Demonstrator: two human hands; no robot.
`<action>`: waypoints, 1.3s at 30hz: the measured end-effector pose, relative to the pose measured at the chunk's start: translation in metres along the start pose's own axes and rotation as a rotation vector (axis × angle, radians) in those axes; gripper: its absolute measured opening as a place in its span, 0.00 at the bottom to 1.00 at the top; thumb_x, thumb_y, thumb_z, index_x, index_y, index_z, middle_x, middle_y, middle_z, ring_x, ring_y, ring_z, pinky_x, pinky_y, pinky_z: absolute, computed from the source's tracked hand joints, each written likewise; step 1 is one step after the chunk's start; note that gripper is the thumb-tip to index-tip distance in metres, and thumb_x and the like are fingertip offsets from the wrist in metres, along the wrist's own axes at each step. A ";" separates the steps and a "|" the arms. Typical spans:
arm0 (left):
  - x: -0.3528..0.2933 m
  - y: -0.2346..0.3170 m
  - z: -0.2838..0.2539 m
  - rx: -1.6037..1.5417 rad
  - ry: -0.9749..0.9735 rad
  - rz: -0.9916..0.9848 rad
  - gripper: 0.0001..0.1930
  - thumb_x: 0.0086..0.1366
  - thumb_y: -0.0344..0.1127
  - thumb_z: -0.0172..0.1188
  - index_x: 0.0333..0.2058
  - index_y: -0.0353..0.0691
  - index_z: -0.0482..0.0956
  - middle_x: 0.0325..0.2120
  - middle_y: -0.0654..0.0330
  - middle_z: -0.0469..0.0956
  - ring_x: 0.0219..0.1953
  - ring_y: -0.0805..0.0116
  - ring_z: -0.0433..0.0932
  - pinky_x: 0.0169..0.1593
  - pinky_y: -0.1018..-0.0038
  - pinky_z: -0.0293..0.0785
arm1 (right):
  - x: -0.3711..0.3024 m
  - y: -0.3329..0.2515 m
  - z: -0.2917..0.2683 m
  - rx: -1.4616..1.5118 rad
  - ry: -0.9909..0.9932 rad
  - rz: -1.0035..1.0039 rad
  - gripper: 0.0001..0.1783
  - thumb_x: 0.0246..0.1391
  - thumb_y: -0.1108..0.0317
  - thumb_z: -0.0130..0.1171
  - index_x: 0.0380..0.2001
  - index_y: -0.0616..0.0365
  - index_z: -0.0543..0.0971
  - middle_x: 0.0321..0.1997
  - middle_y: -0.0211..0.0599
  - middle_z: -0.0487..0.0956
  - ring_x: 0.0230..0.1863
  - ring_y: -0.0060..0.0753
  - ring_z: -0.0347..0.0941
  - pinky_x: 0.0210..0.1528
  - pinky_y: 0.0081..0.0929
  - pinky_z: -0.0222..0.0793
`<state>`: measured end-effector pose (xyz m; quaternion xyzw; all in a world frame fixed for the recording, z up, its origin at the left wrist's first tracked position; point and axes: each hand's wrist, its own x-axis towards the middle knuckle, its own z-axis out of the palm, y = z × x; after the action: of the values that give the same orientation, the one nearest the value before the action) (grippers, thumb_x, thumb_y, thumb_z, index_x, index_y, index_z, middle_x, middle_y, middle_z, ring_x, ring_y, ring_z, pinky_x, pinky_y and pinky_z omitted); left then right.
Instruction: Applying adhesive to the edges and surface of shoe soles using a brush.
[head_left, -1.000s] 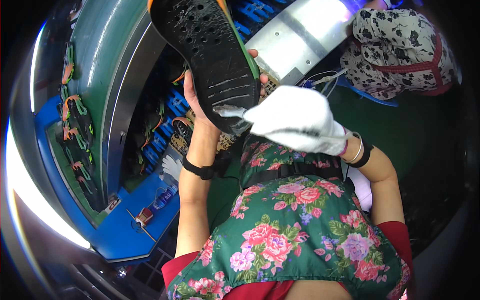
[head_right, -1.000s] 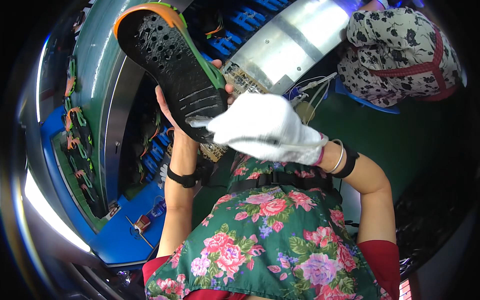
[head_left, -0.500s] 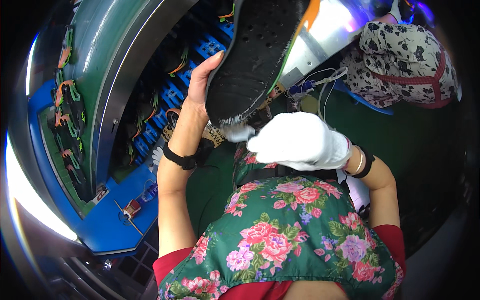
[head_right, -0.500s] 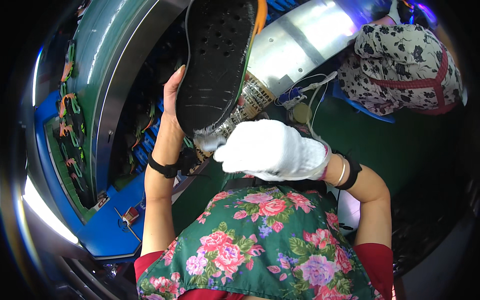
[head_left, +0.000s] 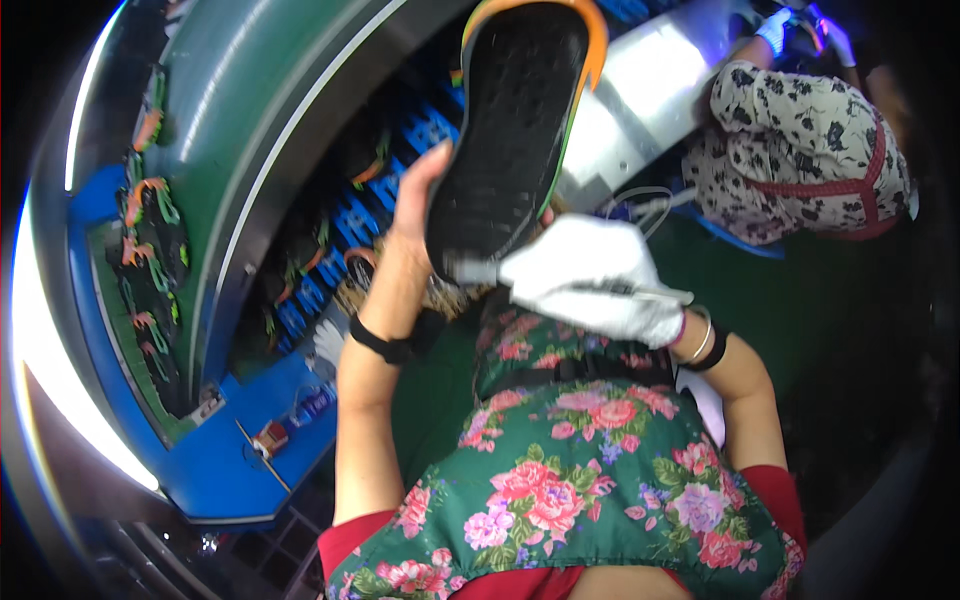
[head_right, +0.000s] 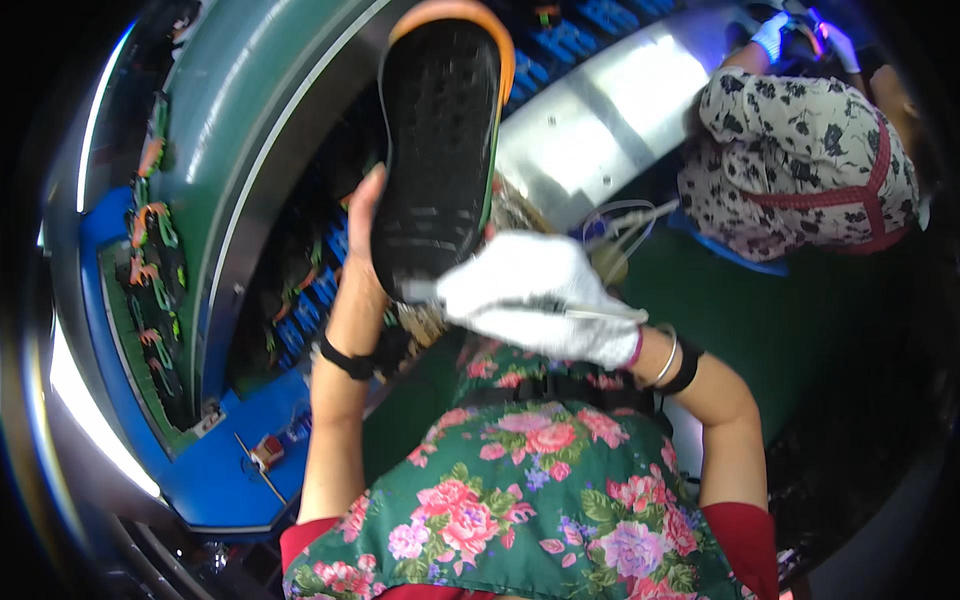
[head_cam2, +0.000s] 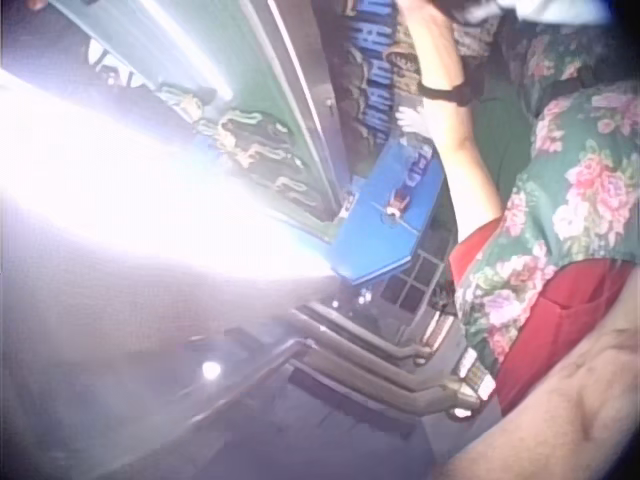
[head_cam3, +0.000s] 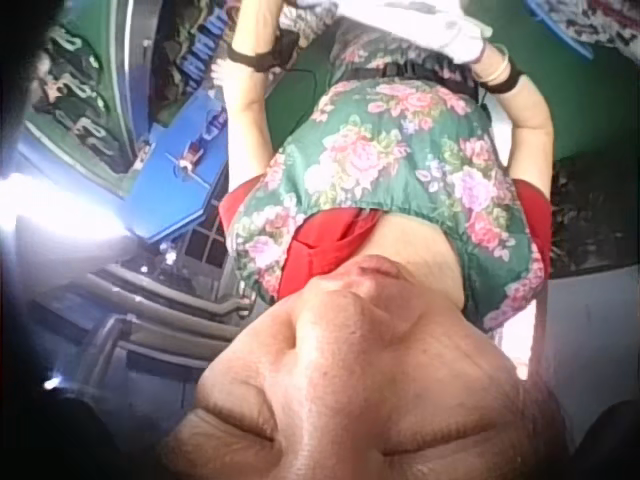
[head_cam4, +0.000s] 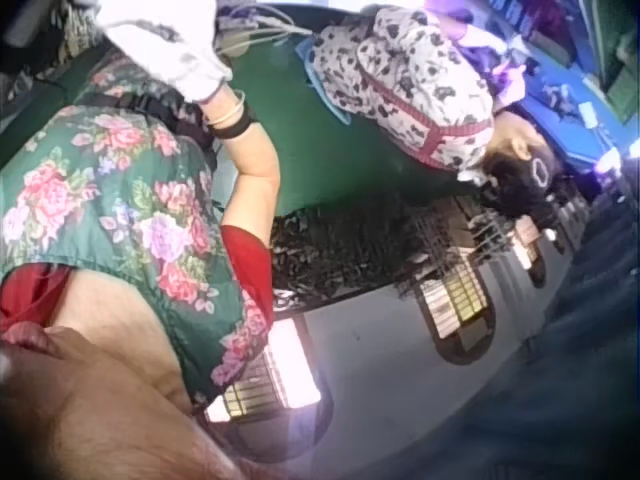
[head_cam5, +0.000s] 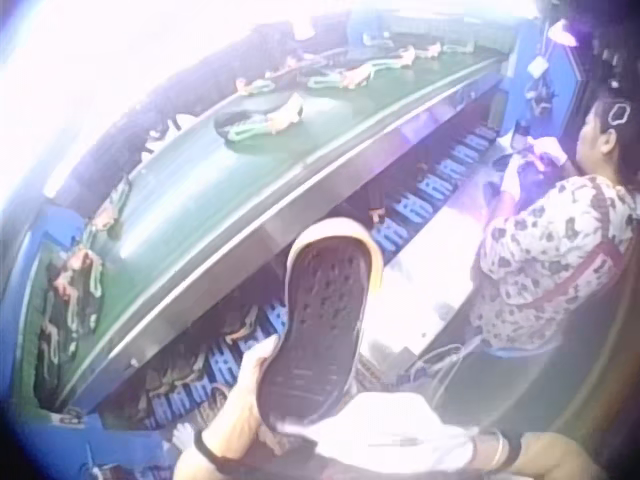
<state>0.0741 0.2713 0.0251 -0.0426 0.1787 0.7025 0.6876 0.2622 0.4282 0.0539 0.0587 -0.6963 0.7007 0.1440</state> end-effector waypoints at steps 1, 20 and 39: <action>0.001 -0.005 -0.010 -0.040 0.009 0.026 0.39 0.71 0.59 0.50 0.68 0.30 0.65 0.62 0.36 0.73 0.59 0.33 0.77 0.66 0.41 0.71 | -0.003 0.005 0.001 0.093 -0.025 0.079 0.06 0.50 0.76 0.73 0.34 0.59 0.89 0.40 0.40 0.89 0.41 0.37 0.86 0.46 0.32 0.80; -0.045 -0.080 -0.017 0.148 -0.069 0.381 0.60 0.55 0.77 0.64 0.74 0.40 0.54 0.66 0.33 0.63 0.57 0.30 0.75 0.55 0.37 0.80 | -0.055 0.006 -0.013 0.222 0.158 -0.186 0.08 0.46 0.78 0.76 0.33 0.61 0.89 0.37 0.40 0.89 0.41 0.37 0.86 0.46 0.32 0.82; -0.037 0.042 0.021 0.334 0.070 1.051 0.45 0.75 0.54 0.53 0.76 0.32 0.41 0.73 0.39 0.54 0.75 0.41 0.56 0.75 0.46 0.57 | -0.136 0.090 0.005 0.529 0.670 0.279 0.10 0.52 0.80 0.68 0.40 0.66 0.87 0.37 0.40 0.88 0.35 0.26 0.83 0.41 0.21 0.79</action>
<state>0.0389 0.2434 0.0643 0.1384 0.3077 0.9115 0.2352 0.3660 0.4076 -0.0704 -0.2312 -0.4094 0.8477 0.2456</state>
